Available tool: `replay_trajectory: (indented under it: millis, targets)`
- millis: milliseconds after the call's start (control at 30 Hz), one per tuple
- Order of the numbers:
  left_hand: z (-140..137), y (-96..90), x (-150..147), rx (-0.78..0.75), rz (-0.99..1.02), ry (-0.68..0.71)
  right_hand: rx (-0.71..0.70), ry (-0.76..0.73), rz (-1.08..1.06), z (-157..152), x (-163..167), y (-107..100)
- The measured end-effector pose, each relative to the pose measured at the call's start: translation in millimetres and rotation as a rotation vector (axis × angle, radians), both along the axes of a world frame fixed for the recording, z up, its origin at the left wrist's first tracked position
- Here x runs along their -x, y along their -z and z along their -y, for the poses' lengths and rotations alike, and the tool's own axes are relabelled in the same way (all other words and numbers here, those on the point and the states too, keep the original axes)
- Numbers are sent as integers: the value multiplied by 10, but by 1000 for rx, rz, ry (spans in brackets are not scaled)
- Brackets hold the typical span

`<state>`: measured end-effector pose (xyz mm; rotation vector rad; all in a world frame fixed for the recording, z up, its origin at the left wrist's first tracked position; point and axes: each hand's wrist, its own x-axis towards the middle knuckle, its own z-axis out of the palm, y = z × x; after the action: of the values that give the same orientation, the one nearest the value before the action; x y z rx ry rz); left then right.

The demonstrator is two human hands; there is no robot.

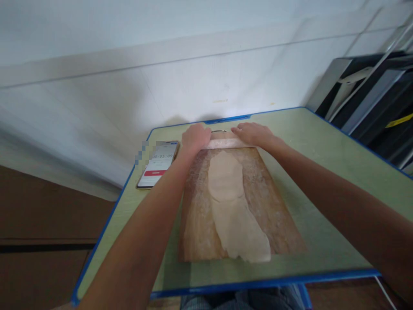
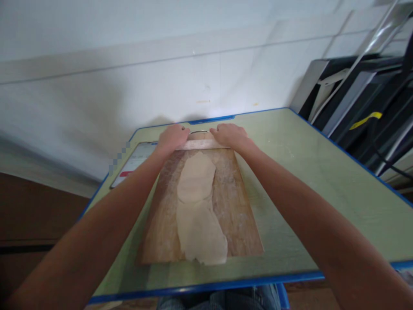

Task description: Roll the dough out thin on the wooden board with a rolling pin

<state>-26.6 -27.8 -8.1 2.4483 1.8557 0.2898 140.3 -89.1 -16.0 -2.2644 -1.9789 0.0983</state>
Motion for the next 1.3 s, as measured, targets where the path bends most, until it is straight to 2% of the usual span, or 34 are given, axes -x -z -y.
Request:
replay_trajectory:
  millis: [167, 333, 467, 600, 833, 967, 1100, 1300]
  targets:
    - [231, -39, 49, 1, -49, -34, -10, 51, -16, 213, 124, -43]
    - [445, -58, 98, -56, -108, -14, -32, -50, 89, 413, 188, -38]
    - [611, -29, 188, -165, -197, 102, -57, -87, 149, 594, 246, -33]
    - [762, 35, 315, -286, -166, 176, -124, -103, 178, 799, 306, -13]
    - [1122, 53, 597, -307, -229, 378, -256, -227, 263, 1232, 332, 140]
    - [1291, 80, 692, -346, -238, 393, -320, -319, 272, 1412, 274, 214]
    - [1252, 111, 673, -288, -251, 363, -280, -355, 227, 1343, 186, 217]
    - [934, 48, 512, -193, -237, 322, -203, -295, 138, 943, 131, 132]
